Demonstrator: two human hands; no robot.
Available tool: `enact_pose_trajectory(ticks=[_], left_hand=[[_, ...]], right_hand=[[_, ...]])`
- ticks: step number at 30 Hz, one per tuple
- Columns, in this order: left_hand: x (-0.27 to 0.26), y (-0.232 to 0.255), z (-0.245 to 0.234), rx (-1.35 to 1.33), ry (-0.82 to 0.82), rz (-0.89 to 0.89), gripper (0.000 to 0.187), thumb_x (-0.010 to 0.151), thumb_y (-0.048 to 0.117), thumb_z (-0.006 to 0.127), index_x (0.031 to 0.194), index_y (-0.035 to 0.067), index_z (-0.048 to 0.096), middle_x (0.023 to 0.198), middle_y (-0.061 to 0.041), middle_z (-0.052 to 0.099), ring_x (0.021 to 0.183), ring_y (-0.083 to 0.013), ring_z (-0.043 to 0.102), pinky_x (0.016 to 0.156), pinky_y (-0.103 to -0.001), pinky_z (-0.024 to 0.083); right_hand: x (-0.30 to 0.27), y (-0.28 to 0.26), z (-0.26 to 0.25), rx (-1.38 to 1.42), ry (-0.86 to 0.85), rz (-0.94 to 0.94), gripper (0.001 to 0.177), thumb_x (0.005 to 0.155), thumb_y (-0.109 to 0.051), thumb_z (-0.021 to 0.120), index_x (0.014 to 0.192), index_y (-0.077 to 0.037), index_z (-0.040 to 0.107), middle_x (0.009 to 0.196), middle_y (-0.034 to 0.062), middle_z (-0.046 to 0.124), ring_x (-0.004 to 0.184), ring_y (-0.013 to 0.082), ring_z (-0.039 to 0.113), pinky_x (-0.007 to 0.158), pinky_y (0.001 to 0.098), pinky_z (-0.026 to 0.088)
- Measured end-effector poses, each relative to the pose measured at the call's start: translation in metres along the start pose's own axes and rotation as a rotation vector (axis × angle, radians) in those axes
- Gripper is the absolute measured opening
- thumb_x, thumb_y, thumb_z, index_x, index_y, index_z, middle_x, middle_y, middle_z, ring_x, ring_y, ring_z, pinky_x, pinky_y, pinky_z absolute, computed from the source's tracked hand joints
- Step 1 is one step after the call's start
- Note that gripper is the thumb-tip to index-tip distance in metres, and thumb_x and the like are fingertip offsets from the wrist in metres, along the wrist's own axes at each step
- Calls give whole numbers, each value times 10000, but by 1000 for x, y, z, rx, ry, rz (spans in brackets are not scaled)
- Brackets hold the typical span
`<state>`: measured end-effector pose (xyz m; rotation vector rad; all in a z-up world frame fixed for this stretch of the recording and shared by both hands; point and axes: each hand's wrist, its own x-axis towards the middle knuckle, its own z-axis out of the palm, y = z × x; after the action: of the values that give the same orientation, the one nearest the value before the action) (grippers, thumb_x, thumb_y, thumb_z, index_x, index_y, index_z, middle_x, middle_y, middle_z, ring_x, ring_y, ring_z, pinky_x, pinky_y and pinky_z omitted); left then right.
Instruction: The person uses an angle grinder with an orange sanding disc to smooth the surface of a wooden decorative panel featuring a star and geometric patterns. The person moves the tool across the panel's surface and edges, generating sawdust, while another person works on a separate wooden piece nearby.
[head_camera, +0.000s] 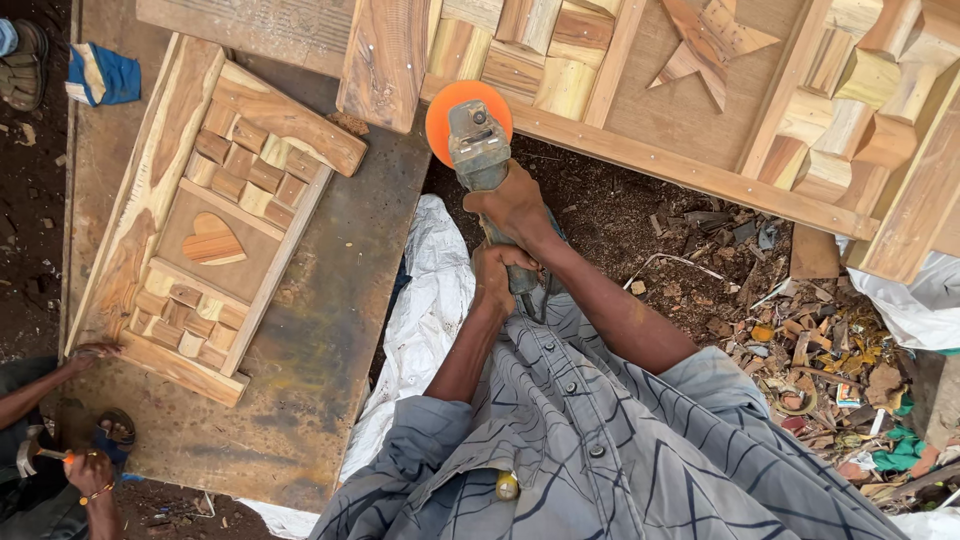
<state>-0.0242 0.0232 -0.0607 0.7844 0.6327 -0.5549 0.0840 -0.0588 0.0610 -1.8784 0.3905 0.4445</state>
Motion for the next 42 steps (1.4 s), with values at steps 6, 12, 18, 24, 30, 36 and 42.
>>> enact_pose_trajectory(ticks=[6,12,18,24,30,36,42], left_hand=[[-26,-52,45,293,-90,17,104,695,20,630,650,-56,684,695,-180,702,596,-245,688,582,-337,569],[-46,-87,105,515,-219,-161,85,675,23,651,603,-3,687,618,-102,696,522,-202,661,524,-312,541],[-44,-107,110,600,-216,-165,95,660,67,660,599,3,693,613,-112,679,489,-196,599,477,-309,465],[-12,-44,59,422,-107,-93,95,663,33,653,625,-51,676,662,-153,680,508,-223,641,487,-329,521],[-18,-12,38,362,-65,-86,49,669,2,659,633,-26,676,649,-159,648,496,-254,641,492,-369,576],[-26,-62,82,277,-85,-142,123,673,34,610,580,-41,640,615,-154,649,465,-234,625,419,-382,540],[-36,-133,140,452,-110,-193,91,662,21,641,575,3,664,621,-125,678,494,-212,643,466,-313,524]], right_hand=[[-50,55,-62,364,35,13,266,758,-108,723,968,37,649,792,87,665,634,169,649,580,326,544],[-98,104,-119,539,303,231,248,780,-80,695,994,33,639,784,98,661,611,189,664,555,338,568],[-106,129,-127,593,377,246,235,791,-91,688,987,32,646,786,99,664,590,206,672,530,343,570],[-49,79,-68,550,207,135,263,734,-76,744,963,13,649,764,78,648,572,191,630,525,346,528],[-43,49,-43,390,92,3,290,723,-122,792,958,-19,655,783,47,658,630,147,631,587,317,539],[-63,85,-93,529,106,56,281,730,-98,773,959,-3,642,779,55,640,591,172,622,544,336,532],[-96,149,-164,596,233,195,247,778,-64,747,993,13,651,782,74,644,577,170,636,523,313,545]])
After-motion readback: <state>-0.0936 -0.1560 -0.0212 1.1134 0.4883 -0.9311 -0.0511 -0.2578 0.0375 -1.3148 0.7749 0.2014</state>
